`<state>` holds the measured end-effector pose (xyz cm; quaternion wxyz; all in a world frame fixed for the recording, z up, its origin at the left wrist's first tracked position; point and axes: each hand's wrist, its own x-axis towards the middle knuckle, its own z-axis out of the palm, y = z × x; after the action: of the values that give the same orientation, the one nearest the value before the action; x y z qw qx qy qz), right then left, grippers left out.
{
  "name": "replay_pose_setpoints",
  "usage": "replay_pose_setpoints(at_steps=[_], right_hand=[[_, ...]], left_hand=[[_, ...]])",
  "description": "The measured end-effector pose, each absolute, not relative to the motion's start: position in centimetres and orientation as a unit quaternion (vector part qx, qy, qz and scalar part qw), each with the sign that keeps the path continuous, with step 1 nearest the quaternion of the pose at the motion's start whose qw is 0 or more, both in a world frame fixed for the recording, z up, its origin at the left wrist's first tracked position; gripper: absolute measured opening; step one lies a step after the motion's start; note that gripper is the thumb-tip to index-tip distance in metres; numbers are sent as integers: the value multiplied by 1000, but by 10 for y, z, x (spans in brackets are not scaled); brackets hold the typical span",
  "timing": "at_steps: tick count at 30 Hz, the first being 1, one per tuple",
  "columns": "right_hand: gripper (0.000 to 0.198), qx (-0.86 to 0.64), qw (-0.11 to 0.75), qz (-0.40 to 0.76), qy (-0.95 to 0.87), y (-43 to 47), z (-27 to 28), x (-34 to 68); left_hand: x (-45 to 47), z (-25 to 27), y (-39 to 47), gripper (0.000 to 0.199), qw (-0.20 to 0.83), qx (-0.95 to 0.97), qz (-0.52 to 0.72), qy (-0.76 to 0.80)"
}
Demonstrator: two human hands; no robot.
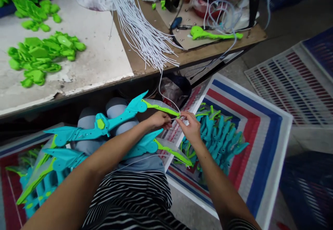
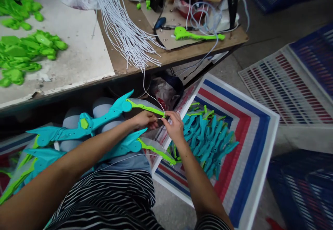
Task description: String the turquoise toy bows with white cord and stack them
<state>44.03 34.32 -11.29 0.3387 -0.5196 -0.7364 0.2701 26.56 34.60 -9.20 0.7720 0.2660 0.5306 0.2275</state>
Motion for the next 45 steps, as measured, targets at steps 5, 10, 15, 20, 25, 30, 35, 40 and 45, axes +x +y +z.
replay_pose_setpoints(at_steps=[5,10,15,20,25,30,35,40,45], right_hand=[[50,-558,359,298,-687,339,-114,441],[66,-565,355,303,-680,343,-117,439],[71,-556,330,276,-711,351,-122,444],[45,-497,336,116,-791,360,-95,401],[25,-183,269,159,-932,320,-63,253],[49,-50,2,109,-993,271,-68,137],[51,-55,-11,138,-989,296,-71,131],[42,-19,-4,349,-937,337,-63,138],[42,-32,-65,435,-897,346,-59,130]], left_hand=[[165,-38,287,14,713,271,367,533],[55,26,199,24,532,110,595,592],[26,44,132,25,362,43,705,609],[68,22,120,30,382,83,676,625],[107,5,135,39,465,101,655,587],[118,3,137,41,531,100,660,523],[101,2,117,44,448,24,721,529],[59,6,95,38,244,-37,787,566],[18,9,89,36,74,-36,780,620]])
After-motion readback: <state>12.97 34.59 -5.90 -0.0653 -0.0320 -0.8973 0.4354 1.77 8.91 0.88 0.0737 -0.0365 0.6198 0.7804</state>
